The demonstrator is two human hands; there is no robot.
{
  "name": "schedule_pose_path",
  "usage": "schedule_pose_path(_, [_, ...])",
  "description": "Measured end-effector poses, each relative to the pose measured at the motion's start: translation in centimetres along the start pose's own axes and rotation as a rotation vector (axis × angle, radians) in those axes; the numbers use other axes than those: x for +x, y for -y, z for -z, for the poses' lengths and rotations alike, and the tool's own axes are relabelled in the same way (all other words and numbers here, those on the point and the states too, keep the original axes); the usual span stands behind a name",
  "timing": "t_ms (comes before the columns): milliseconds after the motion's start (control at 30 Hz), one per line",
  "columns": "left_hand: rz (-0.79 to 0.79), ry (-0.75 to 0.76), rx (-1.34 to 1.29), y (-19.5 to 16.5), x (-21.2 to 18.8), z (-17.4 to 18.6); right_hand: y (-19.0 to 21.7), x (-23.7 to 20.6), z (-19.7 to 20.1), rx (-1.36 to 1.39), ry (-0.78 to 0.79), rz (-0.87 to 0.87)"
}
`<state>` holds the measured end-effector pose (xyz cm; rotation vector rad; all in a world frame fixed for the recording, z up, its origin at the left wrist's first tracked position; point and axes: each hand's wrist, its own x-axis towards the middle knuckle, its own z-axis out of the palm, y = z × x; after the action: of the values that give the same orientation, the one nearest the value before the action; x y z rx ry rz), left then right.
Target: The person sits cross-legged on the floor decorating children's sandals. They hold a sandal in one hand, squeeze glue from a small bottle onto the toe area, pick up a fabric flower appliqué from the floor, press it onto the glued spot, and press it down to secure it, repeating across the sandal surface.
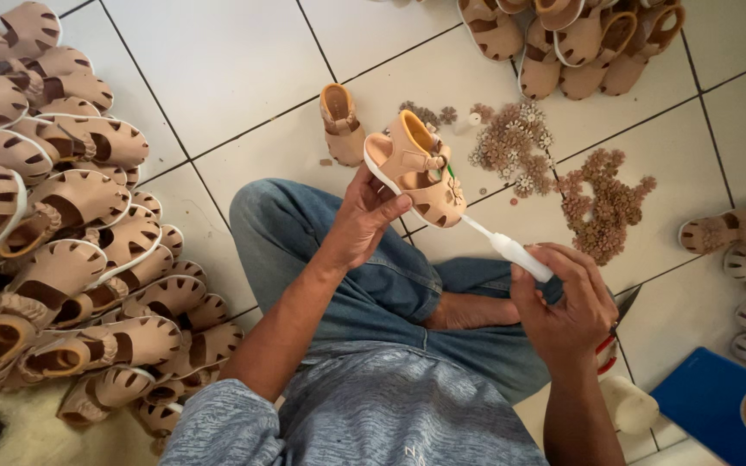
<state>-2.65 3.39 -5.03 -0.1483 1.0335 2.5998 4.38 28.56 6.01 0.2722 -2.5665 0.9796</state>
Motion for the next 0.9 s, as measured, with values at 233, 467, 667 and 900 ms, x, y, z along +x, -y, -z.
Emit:
schedule_pose_path(233, [0.004, -0.012, 0.022, -0.26, -0.05, -0.30, 0.08, 0.10, -0.08, -0.048, 0.011, -0.003])
schedule_pose_path(467, [-0.020, 0.021, 0.009, -0.21, -0.14, -0.21, 0.03, 0.12, -0.15, -0.067, 0.018, 0.003])
schedule_pose_path(667, [-0.018, 0.014, 0.002, 0.04, -0.14, -0.05, 0.10, -0.08, -0.15, -0.074, 0.019, -0.008])
schedule_pose_path(900, [-0.007, 0.018, -0.001, 0.16, -0.06, 0.02, -0.21, -0.22, -0.18, -0.080, 0.020, -0.010])
